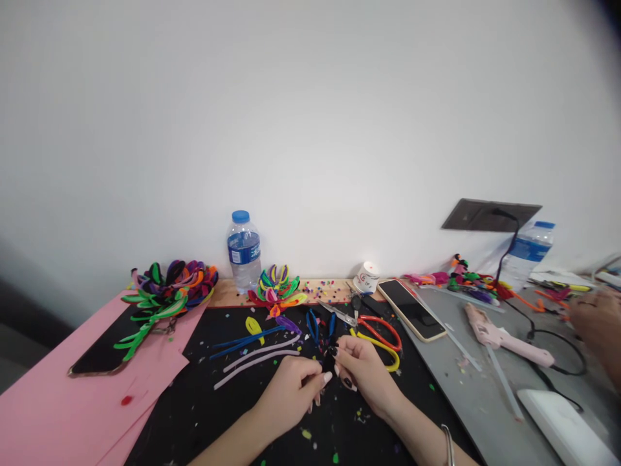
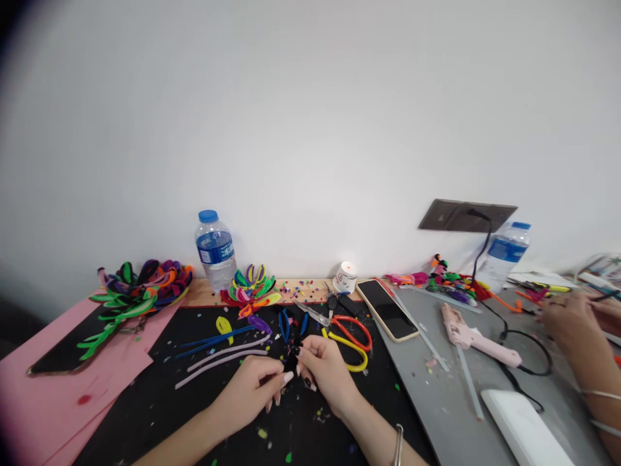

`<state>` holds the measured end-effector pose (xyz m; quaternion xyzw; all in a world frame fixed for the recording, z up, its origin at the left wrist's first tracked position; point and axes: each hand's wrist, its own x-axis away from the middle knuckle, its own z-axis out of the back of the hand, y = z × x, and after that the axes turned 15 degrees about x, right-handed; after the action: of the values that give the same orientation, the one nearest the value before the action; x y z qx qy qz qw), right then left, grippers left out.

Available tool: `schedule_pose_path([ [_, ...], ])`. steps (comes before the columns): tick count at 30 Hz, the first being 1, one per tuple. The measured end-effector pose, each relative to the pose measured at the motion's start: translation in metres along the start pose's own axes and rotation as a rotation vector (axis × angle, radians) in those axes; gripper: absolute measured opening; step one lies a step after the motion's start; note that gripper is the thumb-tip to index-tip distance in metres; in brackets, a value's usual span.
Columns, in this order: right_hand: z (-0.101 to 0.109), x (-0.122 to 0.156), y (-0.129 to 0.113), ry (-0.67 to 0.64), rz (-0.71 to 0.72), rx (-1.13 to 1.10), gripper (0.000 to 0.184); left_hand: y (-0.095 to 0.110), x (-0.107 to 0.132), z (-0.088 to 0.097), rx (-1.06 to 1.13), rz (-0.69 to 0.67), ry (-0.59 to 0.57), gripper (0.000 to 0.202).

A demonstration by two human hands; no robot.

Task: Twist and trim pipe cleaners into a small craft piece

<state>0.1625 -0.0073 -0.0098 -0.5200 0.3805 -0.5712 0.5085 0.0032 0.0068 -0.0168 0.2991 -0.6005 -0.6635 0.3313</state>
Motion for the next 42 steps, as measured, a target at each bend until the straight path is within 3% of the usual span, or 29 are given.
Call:
schedule_pose_path([
  [9, 0.002, 0.000, -0.004, -0.005, -0.009, 0.082, 0.032, 0.000, 0.001, 0.000, -0.051, -0.002, -0.001, 0.035],
  [14, 0.003, 0.001, -0.004, -0.009, -0.012, 0.015, 0.034, 0.001, 0.000, 0.000, -0.002, 0.025, 0.003, 0.034],
  [27, 0.013, -0.003, -0.006, -0.134, 0.057, 0.153, 0.024, 0.006, 0.001, 0.004, -0.100, -0.030, -0.105, 0.031],
  [32, 0.015, -0.003, -0.005, -0.001, 0.034, 0.124, 0.026, 0.004, -0.001, 0.002, 0.066, 0.037, 0.031, 0.028],
  [36, 0.010, -0.002, -0.003, 0.042, 0.032, 0.033, 0.027, 0.009, 0.000, 0.003, 0.010, -0.056, 0.171, 0.028],
  [42, 0.004, 0.002, -0.004, 0.039, 0.061, -0.130, 0.027, 0.015, 0.002, 0.006, -0.047, -0.168, 0.289, 0.032],
])
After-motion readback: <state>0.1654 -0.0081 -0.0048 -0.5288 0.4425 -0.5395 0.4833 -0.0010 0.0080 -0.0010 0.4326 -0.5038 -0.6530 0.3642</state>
